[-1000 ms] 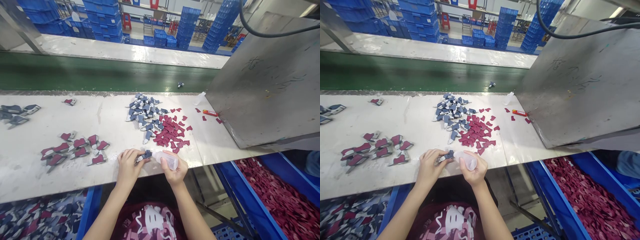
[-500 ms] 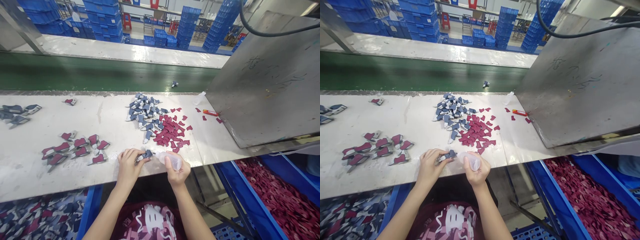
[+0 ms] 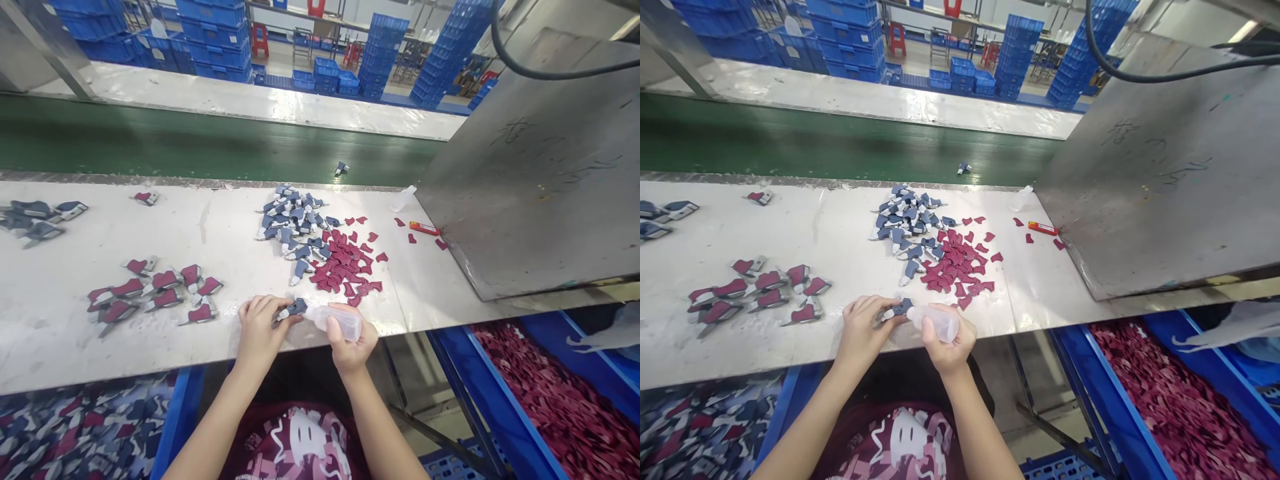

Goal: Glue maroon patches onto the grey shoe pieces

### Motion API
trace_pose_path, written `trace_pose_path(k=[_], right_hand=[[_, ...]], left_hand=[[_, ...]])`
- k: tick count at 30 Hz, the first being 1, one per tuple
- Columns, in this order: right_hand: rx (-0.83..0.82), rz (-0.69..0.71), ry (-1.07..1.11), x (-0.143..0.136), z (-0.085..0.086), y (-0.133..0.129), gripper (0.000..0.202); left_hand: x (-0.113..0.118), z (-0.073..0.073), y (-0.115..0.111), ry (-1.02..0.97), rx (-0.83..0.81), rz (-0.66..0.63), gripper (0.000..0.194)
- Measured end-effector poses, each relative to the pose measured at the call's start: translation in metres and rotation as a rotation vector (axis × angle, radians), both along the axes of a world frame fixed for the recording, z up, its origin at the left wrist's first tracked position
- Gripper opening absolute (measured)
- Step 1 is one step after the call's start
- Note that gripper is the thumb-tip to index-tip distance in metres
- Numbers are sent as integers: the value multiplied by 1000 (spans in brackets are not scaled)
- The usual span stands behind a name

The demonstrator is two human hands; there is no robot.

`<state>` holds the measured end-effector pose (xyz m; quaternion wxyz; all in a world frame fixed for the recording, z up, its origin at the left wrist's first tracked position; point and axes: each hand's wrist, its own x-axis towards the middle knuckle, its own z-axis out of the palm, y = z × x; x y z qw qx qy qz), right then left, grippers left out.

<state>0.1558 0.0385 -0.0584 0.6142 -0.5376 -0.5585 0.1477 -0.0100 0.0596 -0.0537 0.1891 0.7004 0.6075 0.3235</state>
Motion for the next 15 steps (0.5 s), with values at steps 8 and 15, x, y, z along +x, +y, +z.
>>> trace_pose_path(k=[8,15], right_hand=[[-26,47,-33,-3,0,3,17],[-11,78,-37,-4,3,3,16]], left_hand=[[0,0,-1,22,-7,-4,10],[0,1,0,16,-13,-1,8]])
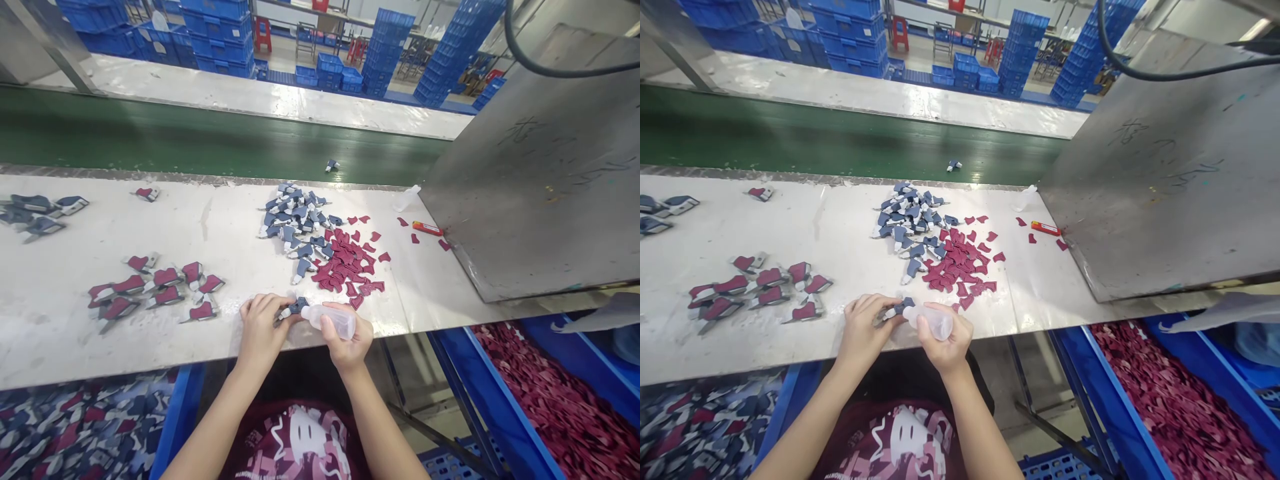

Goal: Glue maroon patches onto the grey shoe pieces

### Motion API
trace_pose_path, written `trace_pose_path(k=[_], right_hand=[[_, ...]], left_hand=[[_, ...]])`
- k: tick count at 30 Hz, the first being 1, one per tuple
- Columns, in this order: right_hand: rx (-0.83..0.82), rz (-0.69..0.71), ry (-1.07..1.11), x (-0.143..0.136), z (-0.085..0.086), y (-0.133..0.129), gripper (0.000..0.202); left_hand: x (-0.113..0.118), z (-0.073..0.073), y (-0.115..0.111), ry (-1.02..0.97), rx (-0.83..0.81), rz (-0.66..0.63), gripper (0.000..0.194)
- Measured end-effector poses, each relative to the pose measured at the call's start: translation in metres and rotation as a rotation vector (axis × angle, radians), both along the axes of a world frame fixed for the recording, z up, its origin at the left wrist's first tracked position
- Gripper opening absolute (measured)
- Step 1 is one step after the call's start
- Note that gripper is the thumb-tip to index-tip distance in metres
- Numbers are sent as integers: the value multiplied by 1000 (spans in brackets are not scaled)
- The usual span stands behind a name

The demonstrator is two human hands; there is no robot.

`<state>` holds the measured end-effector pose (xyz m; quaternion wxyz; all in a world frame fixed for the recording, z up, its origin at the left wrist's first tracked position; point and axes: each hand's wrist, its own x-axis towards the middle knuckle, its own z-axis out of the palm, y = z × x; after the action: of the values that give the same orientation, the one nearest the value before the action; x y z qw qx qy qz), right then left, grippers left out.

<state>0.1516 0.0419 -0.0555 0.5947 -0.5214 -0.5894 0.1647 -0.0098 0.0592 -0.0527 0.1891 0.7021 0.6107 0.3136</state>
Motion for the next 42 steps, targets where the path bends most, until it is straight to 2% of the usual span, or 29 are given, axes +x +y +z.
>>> trace_pose_path(k=[8,15,20,23,26,28,30,32,34,36,37,38,40,42], right_hand=[[-7,-39,45,5,-4,-5,12],[-1,-217,78,3,-14,-9,16],[10,-339,251,8,-16,-7,21],[8,-460,380,30,-15,-2,23],[32,-545,410,67,-11,10,36],[11,-551,390,93,-8,21,47],[-31,-561,370,115,-6,32,54],[-95,-589,330,131,-6,41,56],[-183,-618,277,140,-8,48,57],[-232,-658,212,143,-10,50,61],[-209,-694,167,143,-11,49,65],[-147,-743,104,141,-11,46,70],[76,-853,-97,136,-11,39,73],[267,-859,-354,131,-10,30,59]], left_hand=[[-1,-2,-1,5,-5,-3,9],[0,-2,0,9,-3,10,13],[0,-4,-3,34,14,15,14],[-4,4,-3,101,64,5,19],[-14,30,13,165,153,-41,33],[-21,56,37,174,193,-96,39],[-25,82,74,196,233,-105,39],[-25,102,120,256,270,-62,43],[-20,113,172,346,221,-29,54],[-13,113,224,455,119,-6,60],[-9,110,248,497,65,-9,56],[-4,106,271,505,47,8,50],[4,96,311,511,-27,16,51],[11,85,342,520,-82,6,57]])
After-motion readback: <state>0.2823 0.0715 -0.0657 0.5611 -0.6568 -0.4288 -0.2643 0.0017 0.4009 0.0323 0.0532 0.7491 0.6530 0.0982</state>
